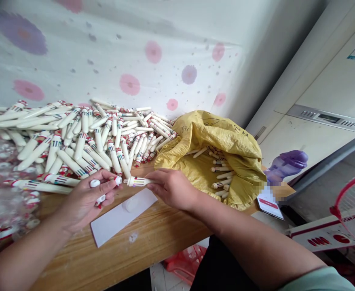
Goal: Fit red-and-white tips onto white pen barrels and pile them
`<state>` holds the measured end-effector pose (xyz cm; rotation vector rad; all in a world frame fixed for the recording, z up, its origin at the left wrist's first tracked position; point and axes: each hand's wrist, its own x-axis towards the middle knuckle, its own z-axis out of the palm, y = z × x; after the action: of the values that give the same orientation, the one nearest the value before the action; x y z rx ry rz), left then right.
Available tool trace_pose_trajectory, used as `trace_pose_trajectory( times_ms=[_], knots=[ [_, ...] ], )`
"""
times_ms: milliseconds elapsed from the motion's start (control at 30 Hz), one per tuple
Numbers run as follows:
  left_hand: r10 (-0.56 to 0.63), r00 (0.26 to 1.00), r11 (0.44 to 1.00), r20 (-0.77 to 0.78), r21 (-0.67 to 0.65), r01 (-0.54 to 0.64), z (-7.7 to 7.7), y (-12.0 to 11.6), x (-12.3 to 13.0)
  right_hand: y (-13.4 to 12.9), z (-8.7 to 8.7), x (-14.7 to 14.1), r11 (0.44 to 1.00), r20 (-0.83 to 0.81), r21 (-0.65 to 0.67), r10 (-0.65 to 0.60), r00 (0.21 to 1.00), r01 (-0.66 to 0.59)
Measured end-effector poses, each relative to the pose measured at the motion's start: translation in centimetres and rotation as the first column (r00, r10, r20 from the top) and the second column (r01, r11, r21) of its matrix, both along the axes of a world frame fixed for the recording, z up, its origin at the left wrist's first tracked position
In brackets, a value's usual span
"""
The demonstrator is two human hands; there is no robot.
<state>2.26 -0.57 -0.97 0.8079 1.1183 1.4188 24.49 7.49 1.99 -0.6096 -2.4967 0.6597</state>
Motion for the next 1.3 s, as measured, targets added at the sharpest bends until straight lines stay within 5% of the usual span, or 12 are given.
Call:
trace_pose_trajectory(
  times_ms=[267,533,733,867,967,1067,1133,1200,1233,1267,1300],
  knots=[
    [-0.04,0.997,0.999,0.059,0.002,0.04,0.4,-0.4,0.5,-0.7,0.4,-0.3,0.985,0.069,0.174,-0.013,0.998,0.001],
    [-0.091,0.995,0.993,-0.047,0.077,0.094,0.2,-0.7,0.9,-1.2,1.1,-0.7,0.922,0.215,0.382,-0.027,0.976,-0.058],
    [-0.05,0.997,0.996,-0.053,0.064,0.054,0.0,-0.4,1.3,0.3,0.7,-1.0,0.939,0.216,0.324,0.041,0.976,-0.111],
    [0.17,0.985,0.984,-0.038,0.058,-0.168,-0.5,0.9,0.1,4.6,4.3,-5.2,0.952,0.407,0.127,0.205,0.89,-0.278],
    [0.448,0.893,0.891,0.052,0.059,-0.451,-0.5,1.5,-1.7,8.4,9.5,-10.5,0.969,0.383,0.241,-0.039,0.923,-0.059],
    [0.434,0.9,0.898,0.044,0.056,-0.436,0.0,1.4,-2.7,12.4,14.1,-12.3,0.891,0.123,0.432,-0.213,0.969,0.141],
    [0.384,0.923,0.921,0.01,0.065,-0.384,0.4,1.0,-2.6,15.2,15.3,-9.7,0.892,0.247,0.432,-0.259,0.934,0.133],
    [0.37,0.928,0.928,-0.034,0.065,-0.367,0.6,0.8,-2.2,17.9,14.9,-4.6,0.898,0.453,0.384,-0.384,0.804,0.213],
    [0.372,0.926,0.927,-0.068,0.067,-0.368,0.6,0.7,-2.0,19.0,14.3,-1.6,0.851,0.497,0.387,-0.517,0.697,0.355],
    [0.37,0.922,0.929,-0.113,0.071,-0.364,0.6,0.6,-1.8,20.0,13.4,1.5,0.743,0.483,0.405,-0.669,0.565,0.533],
    [0.362,0.917,0.932,-0.167,0.074,-0.354,0.5,0.6,-1.6,20.8,12.3,4.4,0.577,0.416,0.417,-0.808,0.417,0.702]
  ],
)
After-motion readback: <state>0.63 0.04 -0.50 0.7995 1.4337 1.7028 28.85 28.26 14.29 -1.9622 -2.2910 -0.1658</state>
